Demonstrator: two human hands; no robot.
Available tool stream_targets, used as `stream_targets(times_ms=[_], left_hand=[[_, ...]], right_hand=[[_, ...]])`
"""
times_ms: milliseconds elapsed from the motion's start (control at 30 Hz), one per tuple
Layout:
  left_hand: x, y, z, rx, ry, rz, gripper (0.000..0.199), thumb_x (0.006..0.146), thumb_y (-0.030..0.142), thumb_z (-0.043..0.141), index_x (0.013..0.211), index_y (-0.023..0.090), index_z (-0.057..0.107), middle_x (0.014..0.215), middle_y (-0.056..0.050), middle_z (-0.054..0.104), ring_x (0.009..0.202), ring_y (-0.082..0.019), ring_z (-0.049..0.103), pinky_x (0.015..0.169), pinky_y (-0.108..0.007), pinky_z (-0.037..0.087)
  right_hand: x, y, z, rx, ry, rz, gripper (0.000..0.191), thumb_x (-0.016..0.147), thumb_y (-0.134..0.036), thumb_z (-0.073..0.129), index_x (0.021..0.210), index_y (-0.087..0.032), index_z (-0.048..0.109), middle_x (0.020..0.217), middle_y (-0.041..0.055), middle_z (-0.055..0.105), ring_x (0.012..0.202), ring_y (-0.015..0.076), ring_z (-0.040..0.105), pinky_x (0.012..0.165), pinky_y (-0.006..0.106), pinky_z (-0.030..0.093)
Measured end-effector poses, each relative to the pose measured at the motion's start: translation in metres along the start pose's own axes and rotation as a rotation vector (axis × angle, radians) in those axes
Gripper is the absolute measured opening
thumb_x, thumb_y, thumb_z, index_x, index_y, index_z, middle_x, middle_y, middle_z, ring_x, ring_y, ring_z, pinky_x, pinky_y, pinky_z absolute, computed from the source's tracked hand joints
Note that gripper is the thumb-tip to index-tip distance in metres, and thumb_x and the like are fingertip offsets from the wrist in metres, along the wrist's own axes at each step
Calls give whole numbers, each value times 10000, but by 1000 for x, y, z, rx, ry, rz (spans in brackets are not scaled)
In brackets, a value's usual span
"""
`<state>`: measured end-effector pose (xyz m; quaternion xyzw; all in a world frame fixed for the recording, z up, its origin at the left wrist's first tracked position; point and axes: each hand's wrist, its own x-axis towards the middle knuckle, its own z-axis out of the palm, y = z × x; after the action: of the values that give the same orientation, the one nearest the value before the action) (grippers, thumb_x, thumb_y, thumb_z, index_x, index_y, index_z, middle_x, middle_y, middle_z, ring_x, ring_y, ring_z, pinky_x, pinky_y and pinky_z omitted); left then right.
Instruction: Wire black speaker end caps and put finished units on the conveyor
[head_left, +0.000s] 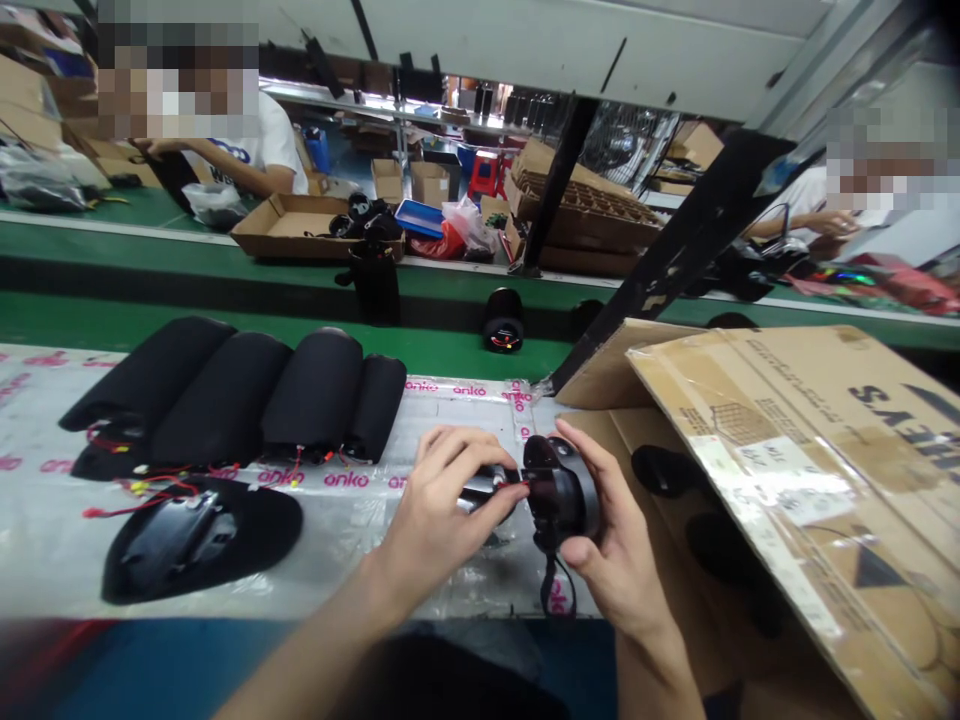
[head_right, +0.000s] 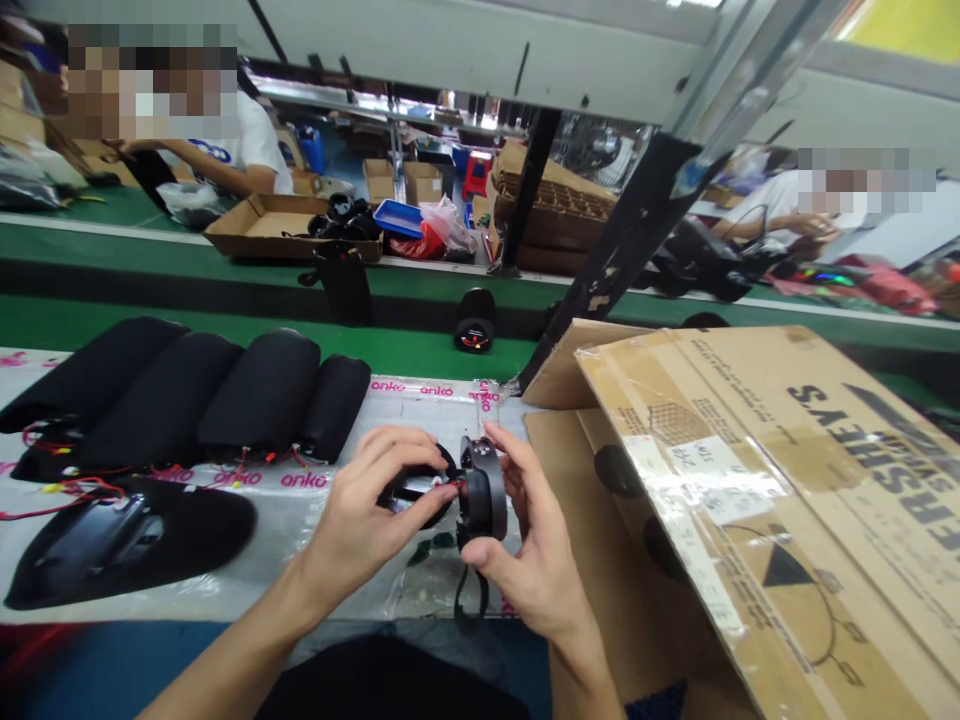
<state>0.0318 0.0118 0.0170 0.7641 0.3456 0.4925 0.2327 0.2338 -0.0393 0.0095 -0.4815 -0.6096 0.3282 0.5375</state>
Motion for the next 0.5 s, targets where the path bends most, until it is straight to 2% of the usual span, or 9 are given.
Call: stream_targets(times_ms=[67,167,267,367,433,500], left_hand=[[-3,-5,-3,-61,-49,-63,67,955,177,766,987,226,732,1221,-97,734,1181,-246,722,1019,-400,568],[-10,-16,-4,-134,-87,-128,81,951,162,730,996,229,725,1339,-118,678,1296,-271,676,1082,-421,565],[-16,-25,-2,-352,29,-229,154,989,258,702,1140,241,672,1337,-123,695,1283,-271,693,1077,-424,590],[-19,-31,-3,-642,135,-358,272,1117,383,478,1291,243,633,1393,-125,707,1349,-257,679,1162,-438,554],[-19,-34,-6,-671,51,-387,383,1132,425,419,1379,231,637,1460,-125,687,1406,-268,640,1214,-437,510],[-19,-36,-9,-591,-74,-392,416,1113,452,468,1399,222,664,1464,-116,694,1370,-283,657,1180,-419,530]], right_hand=[[4,-4,3,-42,-4,9,929,759,-881,726,1499,-332,614,1458,125,634,1192,377,690,911,476,646],[12,-16,17,-150,-51,9,899,709,-841,816,1429,-331,647,1339,130,640,1078,354,693,838,486,648],[20,-26,41,-310,-49,-44,830,695,-694,932,1386,-334,649,1318,130,654,1165,384,680,956,549,628],[24,-25,60,-461,16,-54,805,720,-659,928,1384,-310,637,1265,141,696,1124,407,703,978,611,602],[22,-20,63,-505,50,-32,868,697,-677,930,1406,-285,619,1235,150,709,1101,420,702,980,638,587],[16,-12,57,-436,29,14,977,688,-689,927,1493,-281,552,1292,151,690,1103,401,690,988,618,585]])
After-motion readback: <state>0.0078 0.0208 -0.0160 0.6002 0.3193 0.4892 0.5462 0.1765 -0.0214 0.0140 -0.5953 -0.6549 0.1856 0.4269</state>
